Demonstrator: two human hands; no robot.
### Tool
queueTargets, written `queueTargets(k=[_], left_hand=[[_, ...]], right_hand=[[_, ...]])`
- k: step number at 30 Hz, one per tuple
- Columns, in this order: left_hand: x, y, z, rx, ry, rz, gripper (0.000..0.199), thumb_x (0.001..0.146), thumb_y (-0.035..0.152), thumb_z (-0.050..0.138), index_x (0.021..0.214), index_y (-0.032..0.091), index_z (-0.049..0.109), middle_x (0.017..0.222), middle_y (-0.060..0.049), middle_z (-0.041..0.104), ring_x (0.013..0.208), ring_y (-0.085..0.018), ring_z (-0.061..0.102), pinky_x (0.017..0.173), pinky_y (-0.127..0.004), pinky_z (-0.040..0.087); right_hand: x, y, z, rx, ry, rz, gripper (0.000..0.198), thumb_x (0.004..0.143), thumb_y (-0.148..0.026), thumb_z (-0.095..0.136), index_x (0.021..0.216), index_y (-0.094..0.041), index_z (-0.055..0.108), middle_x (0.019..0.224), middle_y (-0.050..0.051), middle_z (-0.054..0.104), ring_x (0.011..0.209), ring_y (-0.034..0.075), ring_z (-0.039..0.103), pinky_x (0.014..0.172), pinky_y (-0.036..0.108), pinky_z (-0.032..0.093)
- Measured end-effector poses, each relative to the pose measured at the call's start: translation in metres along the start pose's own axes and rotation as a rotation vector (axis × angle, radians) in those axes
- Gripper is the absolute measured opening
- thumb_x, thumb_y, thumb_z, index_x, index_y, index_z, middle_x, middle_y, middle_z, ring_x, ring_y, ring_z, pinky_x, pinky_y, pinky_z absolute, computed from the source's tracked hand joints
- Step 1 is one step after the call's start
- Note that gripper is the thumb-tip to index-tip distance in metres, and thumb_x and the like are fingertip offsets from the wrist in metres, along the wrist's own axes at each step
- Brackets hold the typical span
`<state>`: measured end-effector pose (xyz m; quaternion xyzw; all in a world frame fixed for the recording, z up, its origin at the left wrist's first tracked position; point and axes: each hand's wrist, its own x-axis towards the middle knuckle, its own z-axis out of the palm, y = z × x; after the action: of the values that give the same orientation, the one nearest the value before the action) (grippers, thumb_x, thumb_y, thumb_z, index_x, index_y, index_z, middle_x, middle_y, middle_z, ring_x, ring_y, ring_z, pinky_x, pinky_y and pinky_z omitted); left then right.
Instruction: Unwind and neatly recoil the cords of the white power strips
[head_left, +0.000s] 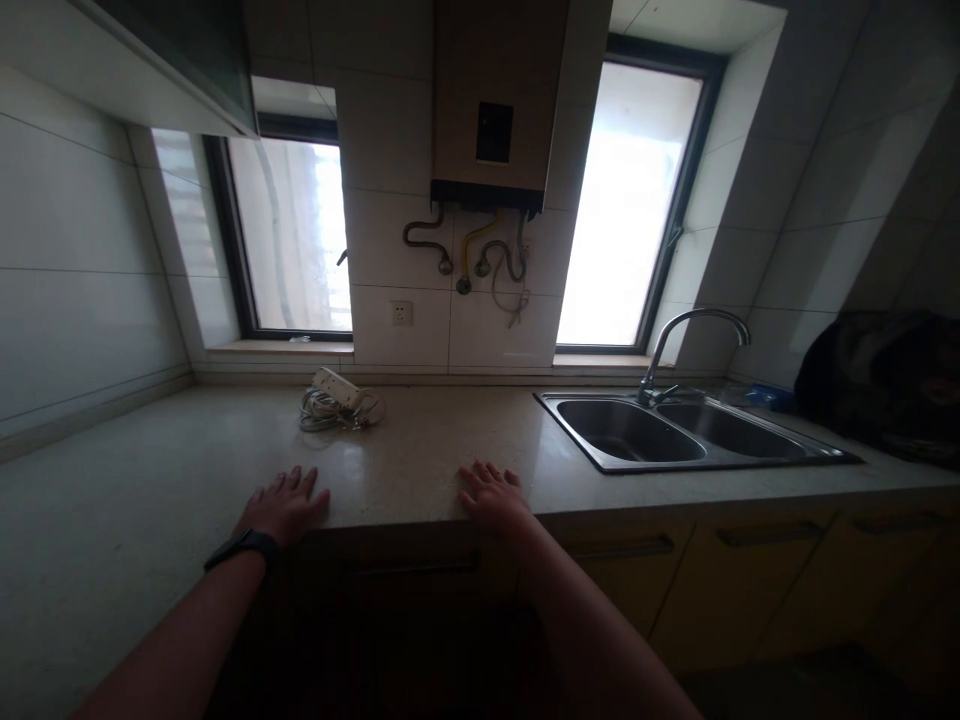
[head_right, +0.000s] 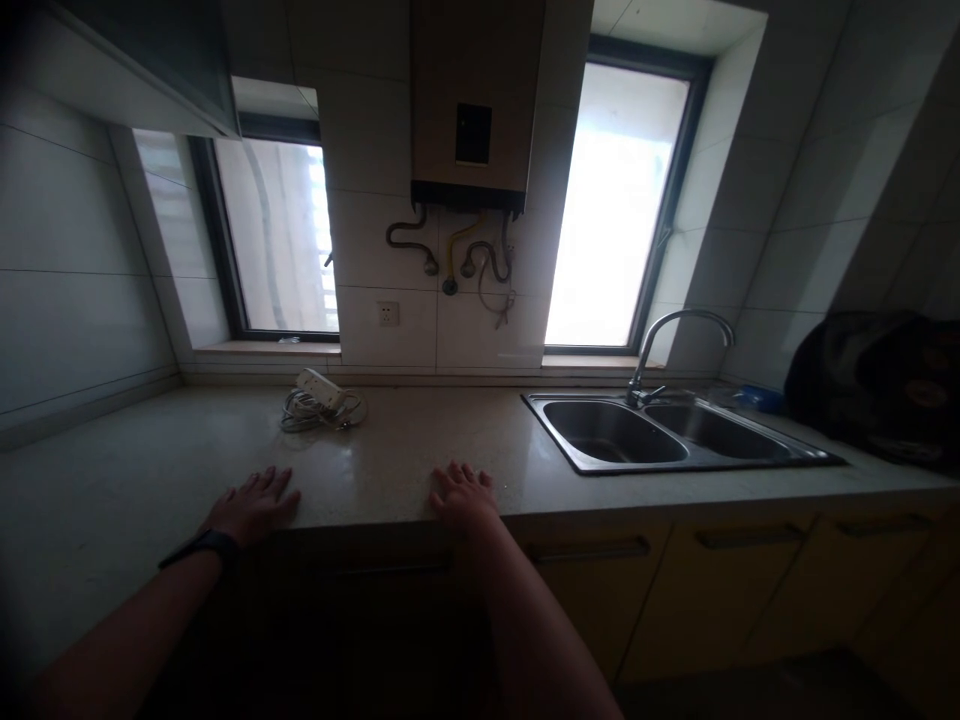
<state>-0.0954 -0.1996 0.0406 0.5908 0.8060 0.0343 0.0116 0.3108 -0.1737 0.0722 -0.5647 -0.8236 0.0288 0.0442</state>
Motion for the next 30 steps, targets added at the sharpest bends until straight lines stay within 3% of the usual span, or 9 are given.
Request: queueTargets(k=[8, 22, 30], left_hand=[[0.002, -0.004, 0.007, -0.030, 0.039, 0.021, 0.080, 0.089, 0.066, 0.011, 0.160, 0.029, 0.017, 0.167, -0.003, 0.009, 0.155, -0.027, 0.013, 0.125, -0.055, 0.016], [-0.007, 0.000, -0.002, -0.011, 0.021, 0.023, 0.079, 0.089, 0.065, 0.013, 0.160, 0.029, 0.017, 0.167, -0.004, 0.008, 0.155, -0.028, 0.014, 0.125, -0.054, 0.017], [0.000, -0.003, 0.007, -0.032, 0.047, 0.011, 0.081, 0.088, 0.068, 0.013, 0.160, 0.030, 0.019, 0.167, -0.003, 0.010, 0.155, -0.028, 0.014, 0.125, -0.054, 0.017]], right_hand=[[0.002, -0.001, 0.005, -0.009, 0.036, 0.008, 0.070, 0.096, -0.067, 0.023, 0.160, -0.038, 0.027, 0.164, -0.001, 0.017, 0.152, 0.027, 0.016, 0.116, 0.057, 0.011], [0.002, -0.001, 0.006, 0.008, 0.068, 0.020, 0.070, 0.095, -0.068, 0.027, 0.158, -0.038, 0.031, 0.164, -0.001, 0.020, 0.151, 0.026, 0.019, 0.116, 0.055, 0.010], [0.004, 0.002, 0.011, 0.017, 0.098, 0.005, 0.069, 0.095, -0.068, 0.028, 0.157, -0.039, 0.032, 0.163, -0.001, 0.022, 0.150, 0.027, 0.020, 0.115, 0.056, 0.011]])
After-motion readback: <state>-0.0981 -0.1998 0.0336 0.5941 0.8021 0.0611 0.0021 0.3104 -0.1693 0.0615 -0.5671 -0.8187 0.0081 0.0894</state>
